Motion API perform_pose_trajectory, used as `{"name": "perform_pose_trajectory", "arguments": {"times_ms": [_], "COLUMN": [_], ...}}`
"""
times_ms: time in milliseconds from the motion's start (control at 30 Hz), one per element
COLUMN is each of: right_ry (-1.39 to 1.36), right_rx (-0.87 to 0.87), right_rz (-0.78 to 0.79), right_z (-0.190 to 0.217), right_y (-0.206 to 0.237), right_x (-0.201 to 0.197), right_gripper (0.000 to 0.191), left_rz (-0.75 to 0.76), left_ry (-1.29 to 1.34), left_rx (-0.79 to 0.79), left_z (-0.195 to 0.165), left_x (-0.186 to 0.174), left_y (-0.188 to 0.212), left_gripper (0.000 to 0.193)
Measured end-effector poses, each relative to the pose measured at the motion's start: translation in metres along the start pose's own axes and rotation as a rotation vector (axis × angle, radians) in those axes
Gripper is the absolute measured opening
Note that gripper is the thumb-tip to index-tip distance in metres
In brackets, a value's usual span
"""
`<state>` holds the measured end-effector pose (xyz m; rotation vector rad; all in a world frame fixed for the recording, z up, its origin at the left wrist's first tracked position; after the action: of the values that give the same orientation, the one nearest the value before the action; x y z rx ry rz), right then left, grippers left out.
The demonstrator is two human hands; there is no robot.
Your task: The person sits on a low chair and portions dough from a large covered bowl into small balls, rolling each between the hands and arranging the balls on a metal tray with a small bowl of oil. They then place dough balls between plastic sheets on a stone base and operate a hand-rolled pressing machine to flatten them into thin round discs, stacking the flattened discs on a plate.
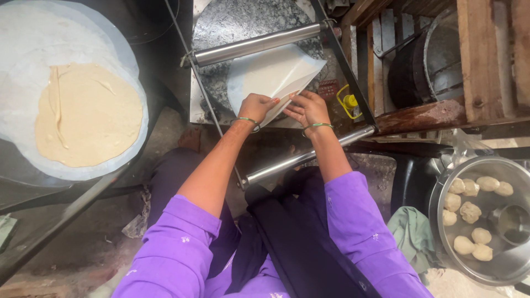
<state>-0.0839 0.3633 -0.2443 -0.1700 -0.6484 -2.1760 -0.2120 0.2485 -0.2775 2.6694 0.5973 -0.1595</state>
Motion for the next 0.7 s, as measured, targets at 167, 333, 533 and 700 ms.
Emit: {"name": "perform_pose_trajectory", "arguments": {"times_ms": [167,333,533,700], "right_ry": [0.085,0.190,0.190,0.056], "right_rx": [0.037,0.053,-0.009,-0.276], "right_rz": [-0.152,-0.206,-0.299,-0.249], "right_z": [-0.001,-0.001,0.009,0.037], "right_y": [-0.002,-0.006,-0.001,0.028], "right_x": [0.006,0.000,-0.018,-0.054], "right_gripper": [0.042,0.040,0.036,0.034], "left_rz": [-0.073,-0.140,-0.228,-0.225], "left_ry": [-0.017,-0.073,-0.026,0.431], "left_rx": [0.031,0.111,0.101,0.406], "left_z": [0.002,0.002,-0.003,-0.026], "left_x": [-0.001,-0.001,-0.016,-0.043], "left_y": [-0.001,-0.004,-0.009,-0.007], "left_gripper": [0.037,0.035,0.037,0.033]}}
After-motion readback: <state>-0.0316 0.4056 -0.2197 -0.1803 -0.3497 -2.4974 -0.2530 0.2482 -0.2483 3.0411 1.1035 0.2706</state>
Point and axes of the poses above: each hand's wrist, its own y-axis away from the middle knuckle, its own x-axis out of the palm, z = x × y, the point moved 3 cm from there along -y, towards the middle knuckle, and after that the axes turned 9 degrees about z, right-handed, at the moved point
